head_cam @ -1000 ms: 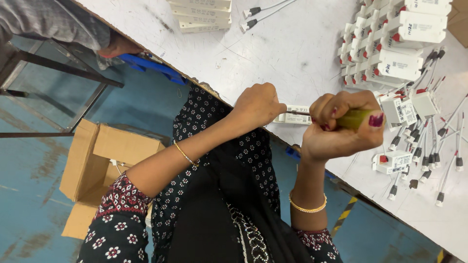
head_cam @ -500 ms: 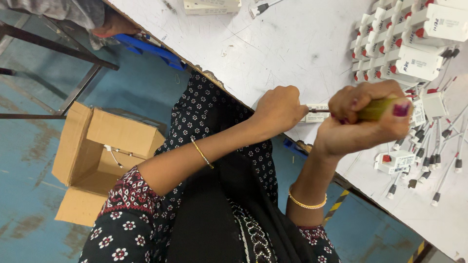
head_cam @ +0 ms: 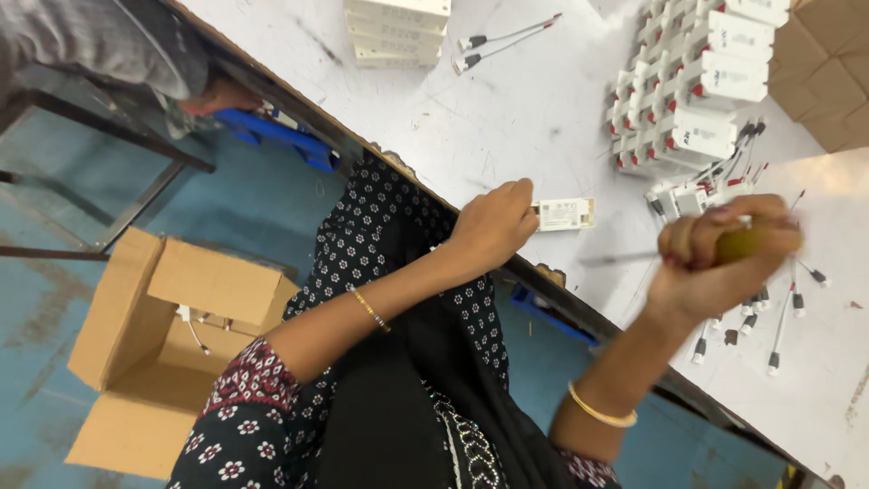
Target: The person uses a screwdriver to tighten screws on small white electrical boxes while inserting wires into terminals. They handle multiple boxes and wires on a workbench, stacking finished units and picking new ones from a pile.
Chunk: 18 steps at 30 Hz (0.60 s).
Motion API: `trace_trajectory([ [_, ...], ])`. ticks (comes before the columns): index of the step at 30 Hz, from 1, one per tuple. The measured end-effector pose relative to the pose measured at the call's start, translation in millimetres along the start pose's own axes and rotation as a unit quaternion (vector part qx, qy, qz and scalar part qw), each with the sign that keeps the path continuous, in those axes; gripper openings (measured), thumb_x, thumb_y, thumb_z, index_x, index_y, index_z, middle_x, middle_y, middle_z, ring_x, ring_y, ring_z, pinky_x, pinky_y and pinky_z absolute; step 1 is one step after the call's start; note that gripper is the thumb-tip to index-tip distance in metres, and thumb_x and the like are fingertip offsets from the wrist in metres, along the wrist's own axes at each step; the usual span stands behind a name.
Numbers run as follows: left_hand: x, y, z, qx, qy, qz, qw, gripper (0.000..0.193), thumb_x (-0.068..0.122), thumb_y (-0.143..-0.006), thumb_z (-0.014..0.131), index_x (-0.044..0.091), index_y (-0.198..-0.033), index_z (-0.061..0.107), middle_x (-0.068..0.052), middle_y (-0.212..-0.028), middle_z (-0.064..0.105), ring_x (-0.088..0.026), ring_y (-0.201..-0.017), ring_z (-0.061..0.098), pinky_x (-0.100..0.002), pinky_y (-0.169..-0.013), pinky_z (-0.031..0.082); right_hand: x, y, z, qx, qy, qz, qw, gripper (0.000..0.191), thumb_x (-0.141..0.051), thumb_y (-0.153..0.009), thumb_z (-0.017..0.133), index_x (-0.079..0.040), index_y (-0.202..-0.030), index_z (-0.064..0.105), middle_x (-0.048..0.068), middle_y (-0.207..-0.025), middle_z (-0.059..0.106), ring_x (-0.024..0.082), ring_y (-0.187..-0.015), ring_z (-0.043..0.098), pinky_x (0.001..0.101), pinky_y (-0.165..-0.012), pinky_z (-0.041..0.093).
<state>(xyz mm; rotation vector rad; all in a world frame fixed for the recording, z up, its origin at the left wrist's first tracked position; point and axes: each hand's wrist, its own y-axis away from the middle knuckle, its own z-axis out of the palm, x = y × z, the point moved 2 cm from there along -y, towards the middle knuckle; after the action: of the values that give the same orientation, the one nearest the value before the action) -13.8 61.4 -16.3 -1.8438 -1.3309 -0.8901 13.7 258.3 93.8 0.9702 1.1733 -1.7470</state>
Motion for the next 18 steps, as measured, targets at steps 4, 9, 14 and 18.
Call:
trace_trajectory([
  [4,6.8,24.4,-28.1,0.022,0.024,0.084,0.996,0.016,0.017,-0.094,0.057,0.003,-0.098,0.051,-0.017,-0.089,0.062,-0.04,-0.075,0.063,-0.052,-0.066,0.049,-3.5,33.5,16.3,-0.182,0.554,0.017,0.812,0.062,-0.025,-0.085,0.082,-0.014,-0.143,0.063,0.006,-0.066,0.05,0.014,-0.054,0.041,0.0285,-0.05,0.033],
  [9,27.0,50.7,-64.5,-0.048,0.056,0.107,0.992,0.018,0.018,-0.096,0.061,0.003,-0.098,0.052,-0.017,-0.09,0.063,-0.039,-0.073,0.064,-0.048,-0.064,0.05,-1.4,70.0,46.3,-0.231,0.654,0.084,0.716,0.061,-0.029,-0.079,0.085,-0.029,-0.136,0.064,0.011,-0.061,0.065,0.028,-0.05,0.06,0.0387,-0.05,0.047],
  [14,49.2,66.8,-99.6,-0.083,0.095,0.066,0.99,0.019,0.02,-0.087,0.071,0.003,-0.09,0.063,-0.016,-0.084,0.071,-0.031,-0.071,0.071,-0.04,-0.063,0.055,-25.8,84.6,56.3,-0.201,0.628,0.124,0.742,0.053,-0.027,-0.079,0.084,-0.03,-0.13,0.069,0.01,-0.06,0.065,0.025,-0.05,0.064,0.0359,-0.052,0.048],
  [18,66.4,78.0,-119.5,-0.103,0.132,0.015,0.986,0.018,0.018,-0.083,0.073,0.001,-0.084,0.066,-0.014,-0.079,0.074,-0.024,-0.066,0.074,-0.035,-0.061,0.058,-43.5,90.3,64.3,-0.217,0.612,0.118,0.751,0.053,-0.03,-0.077,0.083,-0.028,-0.127,0.068,0.005,-0.062,0.071,0.021,-0.05,0.068,0.033,-0.048,0.048],
])
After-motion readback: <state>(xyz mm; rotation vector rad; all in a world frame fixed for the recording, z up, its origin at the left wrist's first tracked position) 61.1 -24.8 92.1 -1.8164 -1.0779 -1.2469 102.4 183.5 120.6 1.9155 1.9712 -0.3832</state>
